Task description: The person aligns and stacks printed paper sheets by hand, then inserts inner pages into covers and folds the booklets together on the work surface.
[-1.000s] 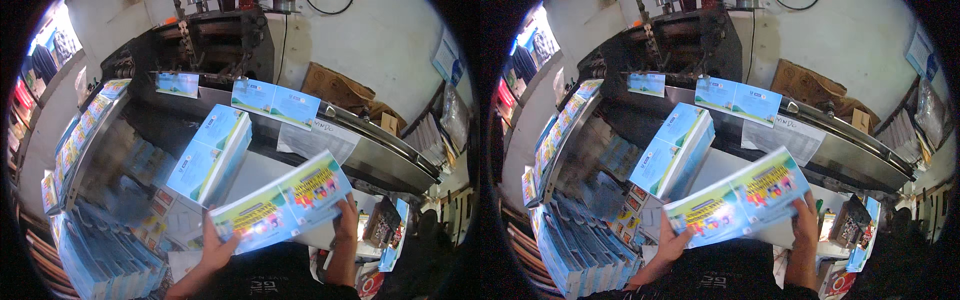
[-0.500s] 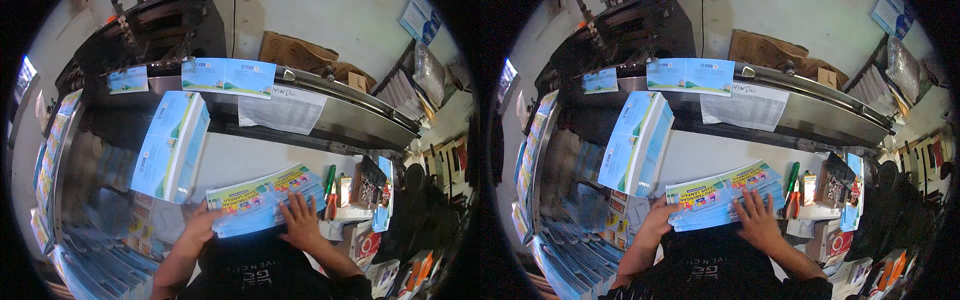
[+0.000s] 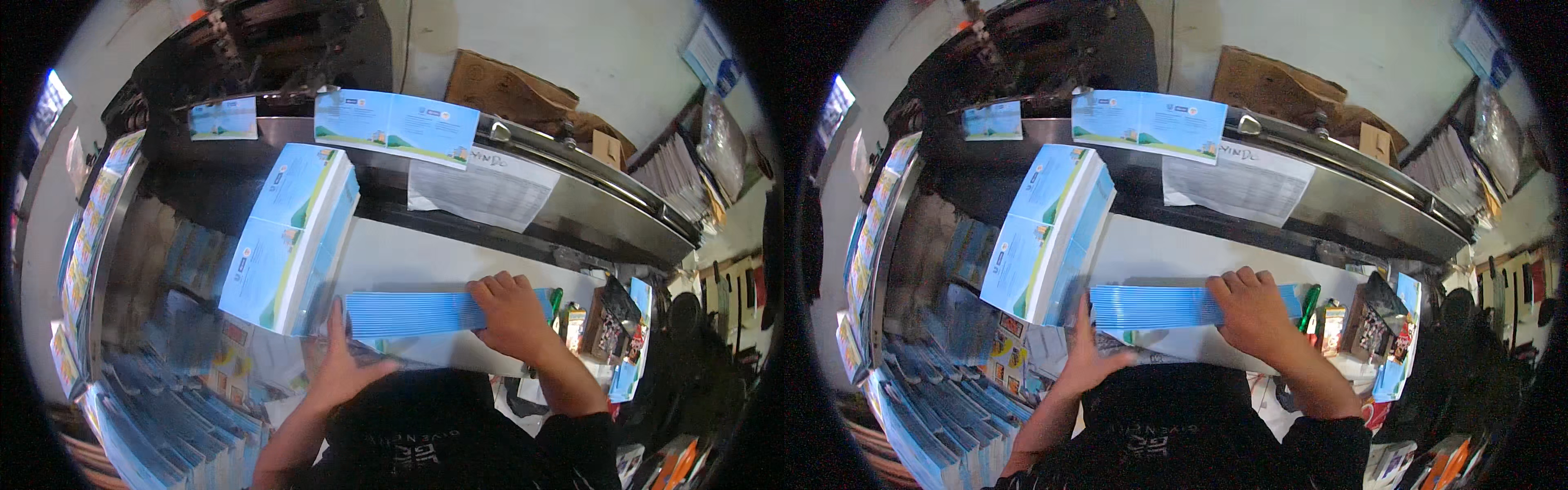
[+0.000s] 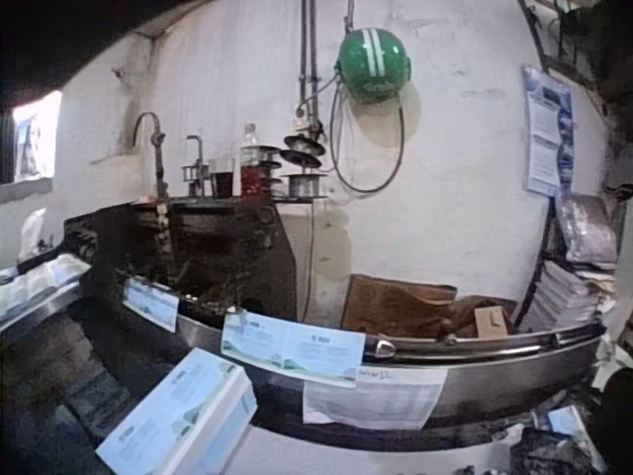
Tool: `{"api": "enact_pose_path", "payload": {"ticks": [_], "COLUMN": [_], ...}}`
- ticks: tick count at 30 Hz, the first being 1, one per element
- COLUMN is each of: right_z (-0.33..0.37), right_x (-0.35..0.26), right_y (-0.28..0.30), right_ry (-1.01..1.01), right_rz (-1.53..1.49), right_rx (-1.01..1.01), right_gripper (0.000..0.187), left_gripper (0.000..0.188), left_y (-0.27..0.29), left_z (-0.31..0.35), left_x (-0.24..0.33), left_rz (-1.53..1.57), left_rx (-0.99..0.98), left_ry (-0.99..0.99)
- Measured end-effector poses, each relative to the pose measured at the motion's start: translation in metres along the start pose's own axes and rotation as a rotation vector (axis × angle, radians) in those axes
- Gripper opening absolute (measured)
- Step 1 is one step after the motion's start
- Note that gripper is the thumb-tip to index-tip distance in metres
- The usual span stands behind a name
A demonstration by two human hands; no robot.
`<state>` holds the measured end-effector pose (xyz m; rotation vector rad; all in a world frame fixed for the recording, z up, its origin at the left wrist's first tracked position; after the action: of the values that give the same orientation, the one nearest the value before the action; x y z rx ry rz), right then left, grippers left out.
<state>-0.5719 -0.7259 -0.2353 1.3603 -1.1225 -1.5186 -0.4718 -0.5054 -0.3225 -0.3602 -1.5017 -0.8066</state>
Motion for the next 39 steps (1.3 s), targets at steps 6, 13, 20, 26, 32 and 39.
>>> {"api": "enact_pose_path", "payload": {"ticks": [6,13,20,26,32,39], "right_z": [0.004,0.087,0.109,0.097,0.102,0.023], "right_x": [0.017,0.134,0.136,0.143,0.126,-0.013], "right_y": [-0.008,-0.012,-0.089,-0.084,-0.016,-0.063], "right_ry": [0.057,-0.355,-0.516,-0.517,-0.696,-0.086], "right_rz": [-0.049,-0.608,-1.319,-1.359,-0.363,0.015], "right_rx": [0.052,0.115,0.362,0.448,0.622,0.041], "right_gripper": [0.055,0.071,0.093,0.08,0.079,0.084], "left_gripper": [0.118,0.085,0.07,0.074,0.065,0.073], "left_y": [-0.009,-0.004,-0.02,-0.017,-0.011,-0.015], "left_z": [-0.047,-0.056,-0.046,-0.052,-0.065,-0.06], "left_x": [-0.02,-0.068,-0.065,-0.067,-0.031,-0.027], "left_rz": [-0.018,-0.263,-0.332,-0.099,-0.12,-0.173], "left_rx": [-0.002,-0.076,-0.123,-0.122,-0.06,-0.14], "left_ry": [0.016,0.063,0.052,0.161,-0.001,0.163]}}
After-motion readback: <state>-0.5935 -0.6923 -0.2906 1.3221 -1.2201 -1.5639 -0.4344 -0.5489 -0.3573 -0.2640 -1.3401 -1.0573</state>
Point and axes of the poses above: each hand's wrist, its own z-axis away from the middle knuckle, its own y-axis out of the back of the hand, x = y × z, the point moved 10 cm from there along -z, towards the middle knuckle, and after that the axes turned 7 degrees about -z, right-handed, at the moved point
